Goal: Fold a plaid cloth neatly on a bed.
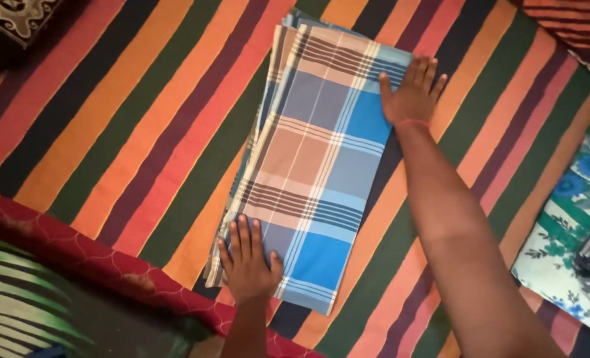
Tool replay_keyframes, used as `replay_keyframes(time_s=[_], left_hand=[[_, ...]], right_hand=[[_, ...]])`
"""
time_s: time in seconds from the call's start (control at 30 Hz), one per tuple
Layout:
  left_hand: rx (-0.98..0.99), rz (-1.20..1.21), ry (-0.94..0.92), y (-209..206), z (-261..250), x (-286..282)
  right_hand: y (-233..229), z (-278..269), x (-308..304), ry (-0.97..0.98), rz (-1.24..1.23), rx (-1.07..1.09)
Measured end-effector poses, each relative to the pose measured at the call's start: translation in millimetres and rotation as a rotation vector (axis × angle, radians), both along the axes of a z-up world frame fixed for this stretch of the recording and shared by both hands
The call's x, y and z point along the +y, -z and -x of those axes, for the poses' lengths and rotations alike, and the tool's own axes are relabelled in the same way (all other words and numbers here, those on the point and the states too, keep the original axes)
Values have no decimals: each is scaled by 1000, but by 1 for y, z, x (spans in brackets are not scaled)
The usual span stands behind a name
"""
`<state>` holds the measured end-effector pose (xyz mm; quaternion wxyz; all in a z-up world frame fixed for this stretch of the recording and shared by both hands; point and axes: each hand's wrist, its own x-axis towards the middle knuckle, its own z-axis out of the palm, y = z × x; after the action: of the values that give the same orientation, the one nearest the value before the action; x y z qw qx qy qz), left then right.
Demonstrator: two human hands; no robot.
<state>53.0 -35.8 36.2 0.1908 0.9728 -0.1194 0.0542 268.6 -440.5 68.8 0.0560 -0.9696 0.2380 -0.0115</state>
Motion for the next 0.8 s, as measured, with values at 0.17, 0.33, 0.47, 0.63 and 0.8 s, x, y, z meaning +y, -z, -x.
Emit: replay_keyframes(time_s=[0.17, 0.33, 0.47, 0.63, 0.8], left_hand=[[70, -41, -12, -2, 1, 2], [69, -60, 0, 2, 1, 1], [17, -46, 28, 2, 3, 2], [24, -54, 44, 1, 6, 3], [34, -48, 44, 0, 6, 4]], right_hand=[[1, 66, 88, -144, -40, -196], [10, 212, 218, -505, -475, -204], [13, 261, 235, -427, -522, -86], [13, 292, 237, -203, -199, -109], [22, 310, 248, -125, -178, -166]])
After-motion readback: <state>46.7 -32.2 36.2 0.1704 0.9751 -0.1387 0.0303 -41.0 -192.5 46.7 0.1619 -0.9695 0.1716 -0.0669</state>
